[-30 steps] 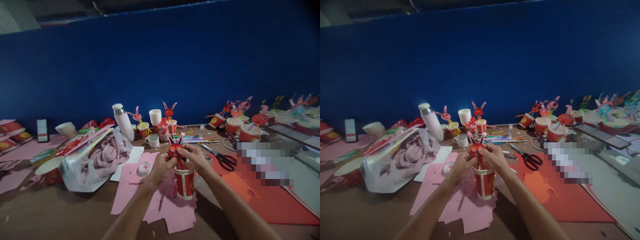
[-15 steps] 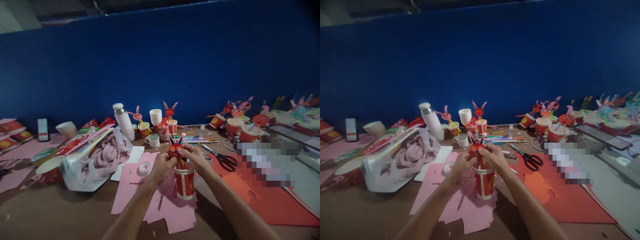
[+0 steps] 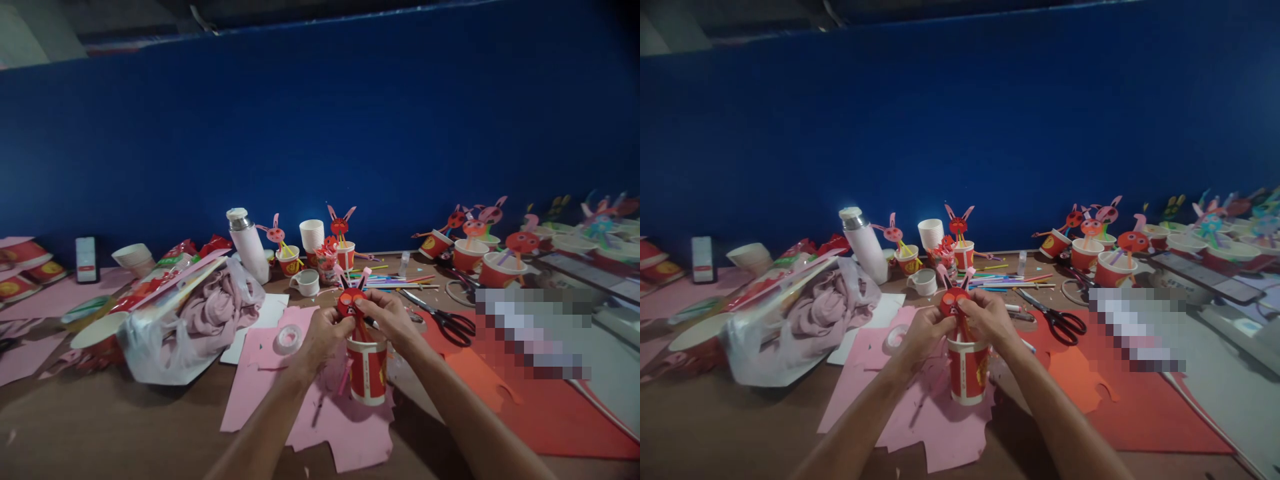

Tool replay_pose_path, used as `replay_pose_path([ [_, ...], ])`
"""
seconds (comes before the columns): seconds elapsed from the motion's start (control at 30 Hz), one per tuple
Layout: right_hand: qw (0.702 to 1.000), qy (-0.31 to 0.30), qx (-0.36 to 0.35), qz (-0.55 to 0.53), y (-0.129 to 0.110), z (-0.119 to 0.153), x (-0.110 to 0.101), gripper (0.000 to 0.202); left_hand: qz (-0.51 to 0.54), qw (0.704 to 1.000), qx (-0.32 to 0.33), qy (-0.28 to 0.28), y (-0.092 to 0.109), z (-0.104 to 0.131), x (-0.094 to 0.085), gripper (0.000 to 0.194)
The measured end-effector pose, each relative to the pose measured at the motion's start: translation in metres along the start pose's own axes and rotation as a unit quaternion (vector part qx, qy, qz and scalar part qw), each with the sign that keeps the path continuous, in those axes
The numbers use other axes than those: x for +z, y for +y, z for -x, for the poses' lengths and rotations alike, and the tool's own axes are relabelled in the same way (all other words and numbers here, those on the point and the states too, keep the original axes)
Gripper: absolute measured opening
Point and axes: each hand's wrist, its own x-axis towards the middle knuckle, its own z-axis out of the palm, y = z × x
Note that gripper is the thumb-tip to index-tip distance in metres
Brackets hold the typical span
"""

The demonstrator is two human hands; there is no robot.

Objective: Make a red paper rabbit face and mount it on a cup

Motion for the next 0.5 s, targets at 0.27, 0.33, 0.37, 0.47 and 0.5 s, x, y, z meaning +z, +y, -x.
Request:
replay_pose_path([
  [0.27,1.000,0.005,-0.002,0.000,-0.001,0.000,0.000,0.027,0.006,1.000,0.015,-0.017,0.005,0.002,-0.002,0.018],
  [0.33,1.000,0.002,-0.003,0.001,0.000,-0.001,0.000,0.027,0.008,1.000,0.017,-0.020,0.008,0.003,-0.003,0.021],
  [0.37,1.000,-0.002,-0.004,0.001,0.001,-0.001,0.000,0.027,0.010,1.000,0.019,-0.019,0.010,0.003,-0.004,0.022],
  [0.47,1.000,-0.015,-0.005,0.006,0.001,0.000,0.000,0.025,0.019,0.999,0.030,-0.003,0.016,0.004,-0.006,0.026],
  [0.5,1.000,-0.018,-0.005,0.008,0.001,0.001,0.000,0.024,0.023,0.999,0.036,0.006,0.017,0.004,-0.006,0.028],
])
